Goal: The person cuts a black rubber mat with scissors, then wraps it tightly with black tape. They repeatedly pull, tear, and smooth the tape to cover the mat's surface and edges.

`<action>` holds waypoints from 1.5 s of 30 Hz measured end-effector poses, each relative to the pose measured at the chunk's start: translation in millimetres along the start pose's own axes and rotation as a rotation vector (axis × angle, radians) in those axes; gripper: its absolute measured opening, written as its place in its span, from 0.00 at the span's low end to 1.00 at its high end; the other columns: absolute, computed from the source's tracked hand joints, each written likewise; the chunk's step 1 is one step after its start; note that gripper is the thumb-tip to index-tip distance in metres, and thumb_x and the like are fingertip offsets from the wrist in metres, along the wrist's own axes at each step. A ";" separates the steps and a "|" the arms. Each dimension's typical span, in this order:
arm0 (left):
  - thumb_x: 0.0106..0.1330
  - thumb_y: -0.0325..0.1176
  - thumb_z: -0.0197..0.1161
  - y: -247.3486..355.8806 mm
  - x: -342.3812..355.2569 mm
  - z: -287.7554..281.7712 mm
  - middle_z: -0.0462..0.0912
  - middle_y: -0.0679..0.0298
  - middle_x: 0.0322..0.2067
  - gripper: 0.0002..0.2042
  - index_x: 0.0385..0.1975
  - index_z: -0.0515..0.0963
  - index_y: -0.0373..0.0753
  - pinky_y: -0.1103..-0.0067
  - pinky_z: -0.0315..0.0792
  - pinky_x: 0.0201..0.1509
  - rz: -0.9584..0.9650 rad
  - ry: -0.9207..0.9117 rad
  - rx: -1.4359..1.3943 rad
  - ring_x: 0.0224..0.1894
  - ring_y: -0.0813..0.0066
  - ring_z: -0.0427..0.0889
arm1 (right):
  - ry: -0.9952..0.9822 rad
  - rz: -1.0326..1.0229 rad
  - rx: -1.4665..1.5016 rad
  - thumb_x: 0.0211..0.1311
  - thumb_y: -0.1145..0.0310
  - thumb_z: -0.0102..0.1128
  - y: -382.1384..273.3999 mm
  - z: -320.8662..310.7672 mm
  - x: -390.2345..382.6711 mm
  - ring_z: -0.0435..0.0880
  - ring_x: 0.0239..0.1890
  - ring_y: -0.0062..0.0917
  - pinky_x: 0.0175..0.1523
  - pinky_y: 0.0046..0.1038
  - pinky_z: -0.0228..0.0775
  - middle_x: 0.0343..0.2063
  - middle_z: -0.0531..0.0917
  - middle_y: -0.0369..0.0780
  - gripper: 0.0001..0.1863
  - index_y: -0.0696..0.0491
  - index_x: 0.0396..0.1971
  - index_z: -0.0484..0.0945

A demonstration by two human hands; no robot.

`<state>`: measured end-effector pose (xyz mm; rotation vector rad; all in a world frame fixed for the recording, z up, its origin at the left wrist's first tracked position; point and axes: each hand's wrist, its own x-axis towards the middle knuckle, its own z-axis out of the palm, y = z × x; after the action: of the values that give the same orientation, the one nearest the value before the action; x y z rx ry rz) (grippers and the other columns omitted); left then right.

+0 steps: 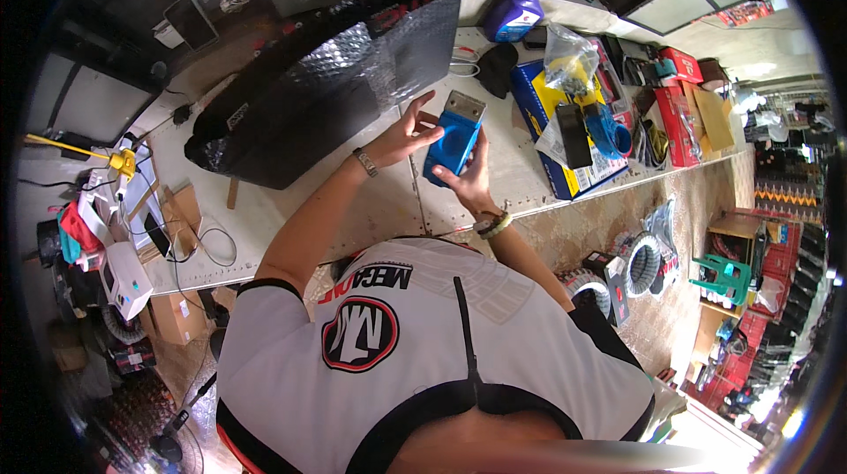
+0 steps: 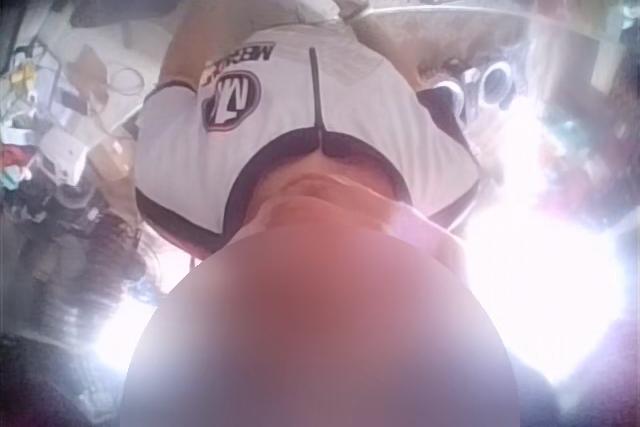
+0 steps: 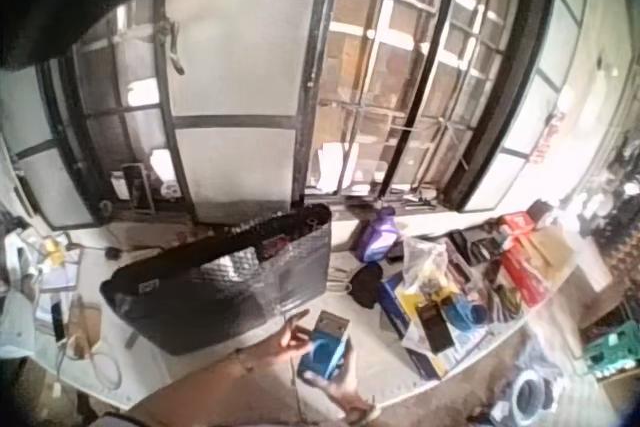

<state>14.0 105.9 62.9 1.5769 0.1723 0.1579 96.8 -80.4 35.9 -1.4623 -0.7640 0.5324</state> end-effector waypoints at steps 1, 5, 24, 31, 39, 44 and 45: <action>0.70 0.41 0.58 2.4 -3.1 0.1 0.70 0.58 0.54 0.37 0.72 0.42 0.43 0.73 0.70 0.56 0.023 0.005 0.066 0.51 0.75 0.72 | -0.066 0.015 0.164 0.40 0.58 0.82 -1.5 11.9 4.3 0.64 0.65 0.36 0.63 0.43 0.65 0.63 0.59 0.45 0.66 0.51 0.70 0.37; 0.66 0.57 0.57 13.4 -3.3 -33.2 0.59 0.42 0.65 0.47 0.72 0.35 0.39 0.69 0.61 0.65 -0.046 0.115 0.228 0.64 0.57 0.65 | -0.122 0.074 0.168 0.35 0.51 0.82 -3.5 31.2 18.4 0.56 0.69 0.38 0.65 0.47 0.61 0.67 0.54 0.44 0.72 0.47 0.71 0.33; 0.69 0.55 0.55 45.1 -14.0 -46.6 0.73 0.50 0.58 0.38 0.73 0.44 0.52 0.75 0.66 0.61 -0.195 -0.422 0.372 0.57 0.67 0.74 | -0.254 0.533 0.099 0.66 0.58 0.58 -60.9 -26.8 56.8 0.79 0.44 0.19 0.53 0.22 0.68 0.41 0.83 0.39 0.22 0.62 0.49 0.78; 0.72 0.43 0.52 65.7 -16.3 -49.3 0.68 0.54 0.63 0.33 0.73 0.47 0.45 0.72 0.61 0.66 -0.178 -0.517 0.276 0.62 0.68 0.69 | -0.134 0.379 -0.083 0.66 0.64 0.59 -62.5 -141.5 77.8 0.82 0.40 0.21 0.50 0.23 0.74 0.38 0.84 0.40 0.17 0.63 0.45 0.79; 0.70 0.41 0.53 -10.9 7.9 -18.0 0.69 0.48 0.62 0.33 0.72 0.48 0.42 0.71 0.66 0.61 -0.130 -0.267 0.515 0.59 0.59 0.74 | 0.108 0.284 -0.239 0.66 0.72 0.58 -85.5 -149.1 60.5 0.86 0.35 0.25 0.43 0.24 0.79 0.34 0.86 0.44 0.11 0.65 0.41 0.80; 0.64 0.39 0.58 -50.3 26.6 24.9 0.79 0.44 0.42 0.34 0.70 0.54 0.50 0.60 0.73 0.47 -0.026 -0.002 0.862 0.42 0.47 0.80 | 0.009 0.001 -0.968 0.55 0.67 0.65 -100.6 -11.6 15.9 0.86 0.38 0.38 0.43 0.33 0.79 0.30 0.85 0.43 0.07 0.45 0.34 0.86; 0.63 0.38 0.60 -55.4 29.4 30.2 0.78 0.43 0.41 0.34 0.70 0.55 0.52 0.60 0.73 0.46 0.002 0.016 0.838 0.41 0.46 0.80 | 0.075 0.048 -0.967 0.55 0.68 0.65 -103.5 0.8 12.7 0.86 0.37 0.39 0.43 0.33 0.79 0.29 0.85 0.44 0.07 0.45 0.34 0.87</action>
<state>48.5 83.2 6.9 2.4097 0.2701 0.1020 91.3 -77.2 140.0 -2.3745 -0.9862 0.1146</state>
